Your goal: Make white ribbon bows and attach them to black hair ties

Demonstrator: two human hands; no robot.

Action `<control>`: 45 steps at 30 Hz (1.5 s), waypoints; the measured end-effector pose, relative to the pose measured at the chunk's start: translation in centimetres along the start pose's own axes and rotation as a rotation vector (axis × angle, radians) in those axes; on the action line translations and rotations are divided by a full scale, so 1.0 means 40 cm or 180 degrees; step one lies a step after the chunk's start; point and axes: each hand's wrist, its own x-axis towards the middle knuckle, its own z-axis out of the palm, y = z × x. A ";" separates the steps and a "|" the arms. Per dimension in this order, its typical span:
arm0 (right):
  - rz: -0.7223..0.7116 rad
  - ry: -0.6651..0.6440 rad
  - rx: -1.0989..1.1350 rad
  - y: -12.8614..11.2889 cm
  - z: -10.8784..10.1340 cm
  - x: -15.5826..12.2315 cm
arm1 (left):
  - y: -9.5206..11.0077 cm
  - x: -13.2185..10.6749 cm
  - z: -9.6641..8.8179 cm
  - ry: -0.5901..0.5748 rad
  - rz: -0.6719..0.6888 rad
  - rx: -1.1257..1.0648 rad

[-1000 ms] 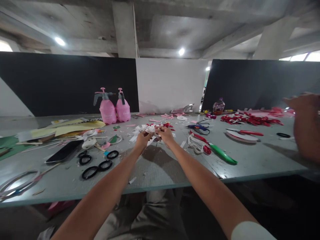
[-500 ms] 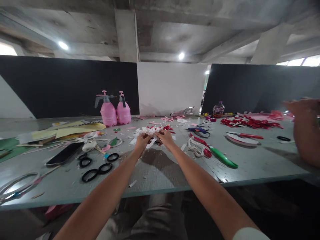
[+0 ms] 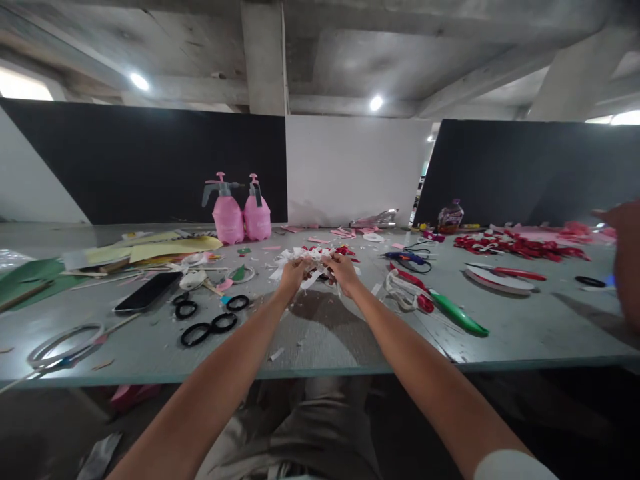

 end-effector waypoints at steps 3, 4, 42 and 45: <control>0.0041 -0.0030 -0.0047 -0.001 0.002 -0.001 | 0.000 0.005 -0.002 0.0051 0.0066 -0.0161; 0.0043 -0.0034 -0.0085 -0.002 0.003 -0.002 | -0.001 0.007 -0.003 0.0072 0.0092 -0.0138; -0.0441 0.0054 -0.2562 -0.038 -0.132 0.085 | 0.010 -0.001 -0.009 0.0093 -0.0499 0.0081; 0.0091 0.0610 -0.3761 -0.058 -0.300 0.130 | 0.014 0.000 -0.007 0.0125 -0.0544 -0.0052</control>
